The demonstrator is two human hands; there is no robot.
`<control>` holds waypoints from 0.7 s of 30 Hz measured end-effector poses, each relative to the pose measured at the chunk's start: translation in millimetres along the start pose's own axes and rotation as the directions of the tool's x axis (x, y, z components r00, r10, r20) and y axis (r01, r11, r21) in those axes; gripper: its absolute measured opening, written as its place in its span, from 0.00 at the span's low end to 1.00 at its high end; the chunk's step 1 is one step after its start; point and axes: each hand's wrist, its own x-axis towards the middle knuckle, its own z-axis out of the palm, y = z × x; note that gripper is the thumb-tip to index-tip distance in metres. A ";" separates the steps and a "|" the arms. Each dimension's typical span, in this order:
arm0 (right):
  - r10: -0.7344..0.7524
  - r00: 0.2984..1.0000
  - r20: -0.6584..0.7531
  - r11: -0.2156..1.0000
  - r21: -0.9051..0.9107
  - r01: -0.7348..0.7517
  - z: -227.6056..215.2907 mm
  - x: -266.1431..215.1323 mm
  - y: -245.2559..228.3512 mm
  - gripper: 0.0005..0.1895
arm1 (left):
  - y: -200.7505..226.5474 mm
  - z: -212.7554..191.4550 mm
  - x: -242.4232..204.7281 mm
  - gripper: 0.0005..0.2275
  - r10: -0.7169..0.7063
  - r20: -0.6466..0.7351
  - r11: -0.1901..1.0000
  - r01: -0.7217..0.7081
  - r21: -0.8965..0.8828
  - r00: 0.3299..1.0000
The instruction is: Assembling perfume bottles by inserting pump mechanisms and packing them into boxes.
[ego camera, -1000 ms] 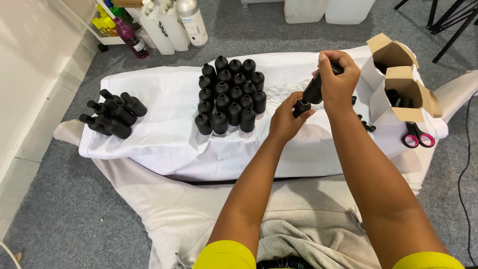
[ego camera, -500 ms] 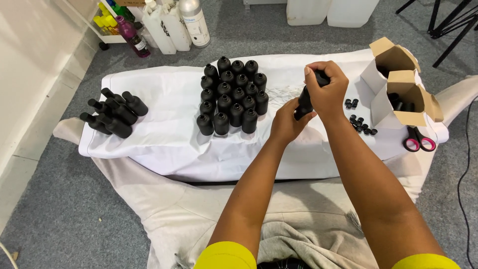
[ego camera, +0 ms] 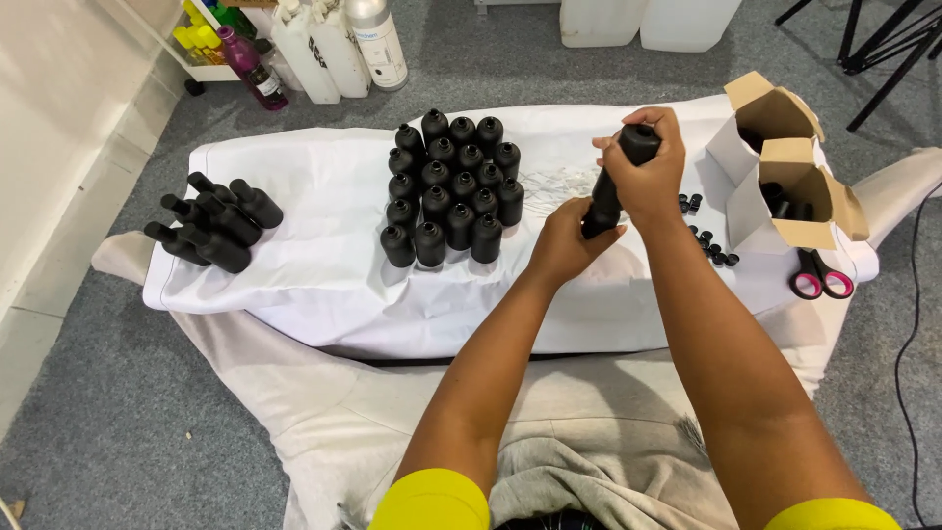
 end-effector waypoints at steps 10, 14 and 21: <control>0.440 0.898 0.006 0.893 0.101 -0.438 8.4 27.5 -15.5 0.15 | -22.6 14.2 24.0 0.18 -0.187 0.092 0.977 0.195 -0.085 0.978; 0.504 0.864 -0.005 0.859 0.110 -0.500 14.7 32.9 -1.3 0.17 | -19.5 14.9 30.9 0.14 -0.286 0.062 0.956 0.289 -0.045 0.956; 0.552 0.833 -0.031 0.834 0.016 -0.551 12.5 34.2 27.1 0.16 | -21.5 16.9 30.2 0.12 -0.342 0.040 0.937 0.344 -0.058 0.939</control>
